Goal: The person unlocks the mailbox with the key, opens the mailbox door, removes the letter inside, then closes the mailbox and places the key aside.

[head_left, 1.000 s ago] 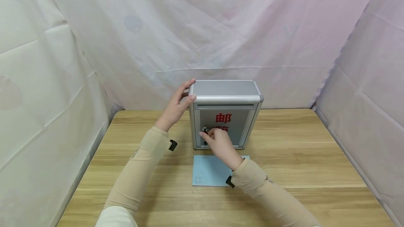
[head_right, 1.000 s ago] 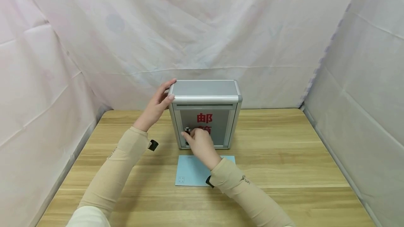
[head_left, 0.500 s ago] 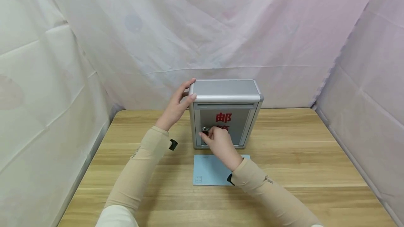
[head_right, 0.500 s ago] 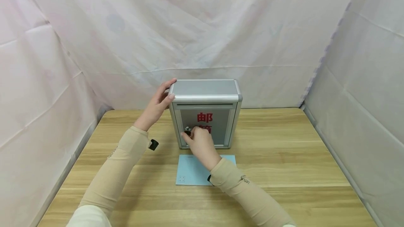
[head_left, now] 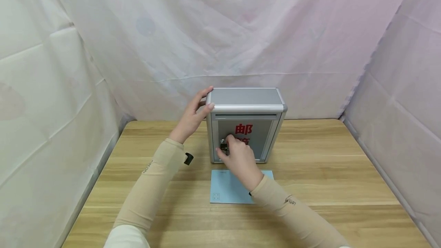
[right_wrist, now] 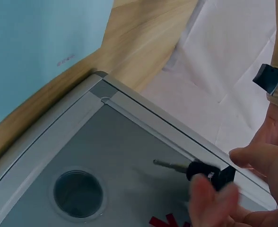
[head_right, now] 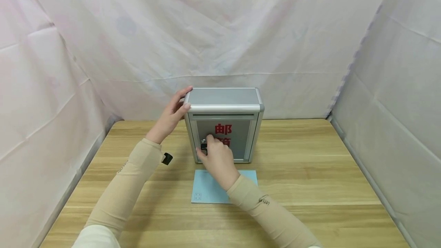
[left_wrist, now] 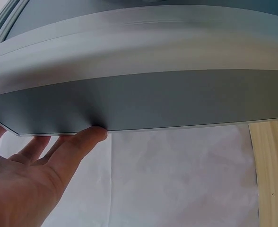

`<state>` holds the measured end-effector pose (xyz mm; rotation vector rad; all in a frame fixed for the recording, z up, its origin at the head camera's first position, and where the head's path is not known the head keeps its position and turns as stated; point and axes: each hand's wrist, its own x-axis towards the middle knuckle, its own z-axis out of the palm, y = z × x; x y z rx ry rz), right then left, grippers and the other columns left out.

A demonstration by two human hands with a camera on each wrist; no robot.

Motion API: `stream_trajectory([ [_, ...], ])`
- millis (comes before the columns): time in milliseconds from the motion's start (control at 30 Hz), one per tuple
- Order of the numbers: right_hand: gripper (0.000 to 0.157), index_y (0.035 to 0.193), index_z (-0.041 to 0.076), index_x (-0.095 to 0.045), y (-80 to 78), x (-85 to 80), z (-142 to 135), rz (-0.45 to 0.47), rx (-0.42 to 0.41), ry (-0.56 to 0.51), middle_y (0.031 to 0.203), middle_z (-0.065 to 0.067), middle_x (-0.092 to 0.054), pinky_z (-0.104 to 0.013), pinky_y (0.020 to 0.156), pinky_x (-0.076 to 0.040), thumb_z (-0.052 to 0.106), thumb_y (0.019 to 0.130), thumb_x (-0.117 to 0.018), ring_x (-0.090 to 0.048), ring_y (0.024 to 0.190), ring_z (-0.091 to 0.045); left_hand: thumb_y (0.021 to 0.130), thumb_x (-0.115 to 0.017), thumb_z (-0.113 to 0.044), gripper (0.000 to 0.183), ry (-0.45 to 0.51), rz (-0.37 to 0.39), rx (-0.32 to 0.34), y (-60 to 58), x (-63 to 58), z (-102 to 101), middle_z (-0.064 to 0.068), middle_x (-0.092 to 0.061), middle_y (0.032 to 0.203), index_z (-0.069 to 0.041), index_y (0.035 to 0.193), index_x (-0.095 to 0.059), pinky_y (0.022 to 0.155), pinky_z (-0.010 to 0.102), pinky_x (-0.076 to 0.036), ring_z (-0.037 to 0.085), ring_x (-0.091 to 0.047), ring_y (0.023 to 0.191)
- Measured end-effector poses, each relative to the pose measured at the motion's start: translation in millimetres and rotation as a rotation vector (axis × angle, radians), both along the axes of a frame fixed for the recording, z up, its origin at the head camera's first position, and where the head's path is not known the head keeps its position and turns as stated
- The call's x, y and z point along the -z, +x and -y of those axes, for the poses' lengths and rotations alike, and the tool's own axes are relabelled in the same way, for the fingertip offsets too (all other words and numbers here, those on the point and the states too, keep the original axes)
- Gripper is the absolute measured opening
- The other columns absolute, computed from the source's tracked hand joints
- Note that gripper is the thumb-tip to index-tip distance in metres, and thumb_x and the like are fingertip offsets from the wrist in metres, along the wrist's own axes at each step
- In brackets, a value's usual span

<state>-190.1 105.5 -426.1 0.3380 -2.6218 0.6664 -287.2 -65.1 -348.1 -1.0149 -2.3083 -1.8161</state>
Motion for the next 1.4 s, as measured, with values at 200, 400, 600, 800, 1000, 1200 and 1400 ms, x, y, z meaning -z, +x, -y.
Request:
stream_trajectory([
  [200, 0.026, 0.095, 0.005, -0.063, 0.2, 0.3, 3, -0.075, -0.025, 0.035, 0.081, -0.004, -0.06, -0.023, 0.044, -0.044, 0.027, 0.085, -0.073, -0.054, 0.05, -0.011, 0.093, -0.055, -0.05, 0.064, -0.001, 0.006, -0.007, -12.1, 14.1, -1, -0.006, -0.03, 0.15, -0.03, 0.15, -0.033, 0.087, 0.049, -0.047, 0.025, -0.042, 0.128],
  [400, 0.02, 0.096, 0.005, -0.064, -1.2, 2.5, 3, -0.093, -0.045, 0.023, 0.084, -0.006, -0.064, -0.026, 0.048, -0.048, 0.021, 0.086, -0.072, -0.059, 0.058, -0.014, 0.093, -0.054, -0.05, 0.064, 0.009, 0.014, -0.004, -11.9, 14.6, -1, -0.002, -0.031, 0.149, -0.029, 0.15, -0.033, 0.086, 0.049, -0.048, 0.026, -0.042, 0.127],
  [600, 0.018, 0.094, 0.005, -0.065, -1.6, 4.7, 2, -0.122, -0.057, 0.011, 0.085, -0.006, -0.065, -0.028, 0.052, -0.051, 0.019, 0.085, -0.072, -0.062, 0.065, -0.016, 0.097, -0.054, -0.034, 0.058, 0.007, 0.03, 0.006, -7.4, 8.9, -1, 0.003, -0.03, 0.149, -0.026, 0.15, -0.033, 0.088, 0.048, -0.047, 0.029, -0.041, 0.128],
  [800, 0.015, 0.092, 0.005, -0.065, 0.0, 5.6, 1, -0.115, -0.073, -0.014, 0.084, -0.005, -0.065, -0.023, 0.052, -0.049, 0.016, 0.084, -0.071, -0.058, 0.059, -0.01, 0.098, -0.053, -0.032, 0.055, -0.002, 0.017, 0.005, 7.0, -5.1, -2, 0.004, -0.03, 0.149, -0.024, 0.149, -0.034, 0.089, 0.046, -0.047, 0.029, -0.041, 0.127],
  [1000, 0.012, 0.088, 0.007, -0.063, 8.5, 5.4, 3, -0.107, -0.114, -0.034, 0.08, -0.002, -0.063, -0.017, 0.049, -0.042, 0.014, 0.084, -0.07, -0.048, 0.054, -0.003, 0.098, -0.053, -0.026, 0.055, -0.006, 0.021, 0.008, 14.4, -13.8, -2, 0.008, -0.028, 0.151, -0.021, 0.15, -0.033, 0.09, 0.047, -0.046, 0.031, -0.04, 0.128],
  [1200, 0.015, 0.095, 0.004, -0.066, 16.4, 7.4, -5, -0.014, -0.141, -0.083, 0.088, -0.003, -0.061, -0.014, 0.052, -0.045, 0.011, 0.084, -0.072, -0.054, 0.061, -0.005, 0.098, -0.053, -0.028, 0.058, -0.004, 0.028, 0.008, 13.7, -13.3, -1, 0.012, -0.029, 0.149, -0.016, 0.15, -0.032, 0.09, 0.049, -0.046, 0.033, -0.039, 0.129],
  [1400, 0.015, 0.094, 0.007, -0.068, 26.8, 13.9, -25, 0.097, -0.151, -0.109, 0.09, -0.001, -0.061, -0.017, 0.057, -0.048, 0.006, 0.08, -0.075, -0.057, 0.069, -0.006, 0.098, -0.053, -0.031, 0.059, -0.005, 0.035, 0.007, 13.2, -14.0, 1, 0.012, -0.028, 0.149, -0.015, 0.15, -0.031, 0.089, 0.049, -0.046, 0.033, -0.039, 0.129],
])
